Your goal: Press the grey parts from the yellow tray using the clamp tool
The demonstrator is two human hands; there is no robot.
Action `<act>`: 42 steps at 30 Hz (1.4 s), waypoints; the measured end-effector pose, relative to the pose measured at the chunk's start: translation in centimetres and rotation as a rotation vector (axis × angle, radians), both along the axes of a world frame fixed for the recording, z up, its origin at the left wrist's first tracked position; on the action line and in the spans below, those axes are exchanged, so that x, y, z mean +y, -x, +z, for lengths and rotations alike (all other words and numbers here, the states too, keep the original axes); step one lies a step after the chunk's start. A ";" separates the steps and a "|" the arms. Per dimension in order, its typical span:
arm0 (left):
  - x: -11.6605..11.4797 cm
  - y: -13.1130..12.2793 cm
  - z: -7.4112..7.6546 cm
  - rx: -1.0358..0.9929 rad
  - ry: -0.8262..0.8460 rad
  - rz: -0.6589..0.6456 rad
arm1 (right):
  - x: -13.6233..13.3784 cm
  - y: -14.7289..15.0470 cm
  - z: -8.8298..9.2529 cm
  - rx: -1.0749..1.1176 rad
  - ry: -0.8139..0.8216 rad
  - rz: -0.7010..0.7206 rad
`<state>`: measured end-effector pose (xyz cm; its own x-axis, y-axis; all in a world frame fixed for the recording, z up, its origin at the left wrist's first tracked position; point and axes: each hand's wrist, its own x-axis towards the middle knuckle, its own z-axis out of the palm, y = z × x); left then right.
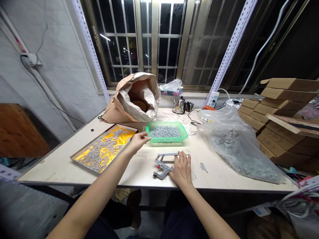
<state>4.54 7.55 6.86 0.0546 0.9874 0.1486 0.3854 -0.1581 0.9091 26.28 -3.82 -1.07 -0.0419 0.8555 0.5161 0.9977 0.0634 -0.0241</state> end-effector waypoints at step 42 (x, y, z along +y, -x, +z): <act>-10.2 -1.4 -7.1 -0.363 0.292 -0.018 | 0.0 2.7 2.9 -0.111 -0.013 0.048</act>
<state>5.92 -2.65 -0.25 0.0677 0.9901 -0.1231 0.0341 0.1211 0.9921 23.57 -3.84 1.87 -0.1401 0.8444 0.5170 0.9900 0.1106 0.0877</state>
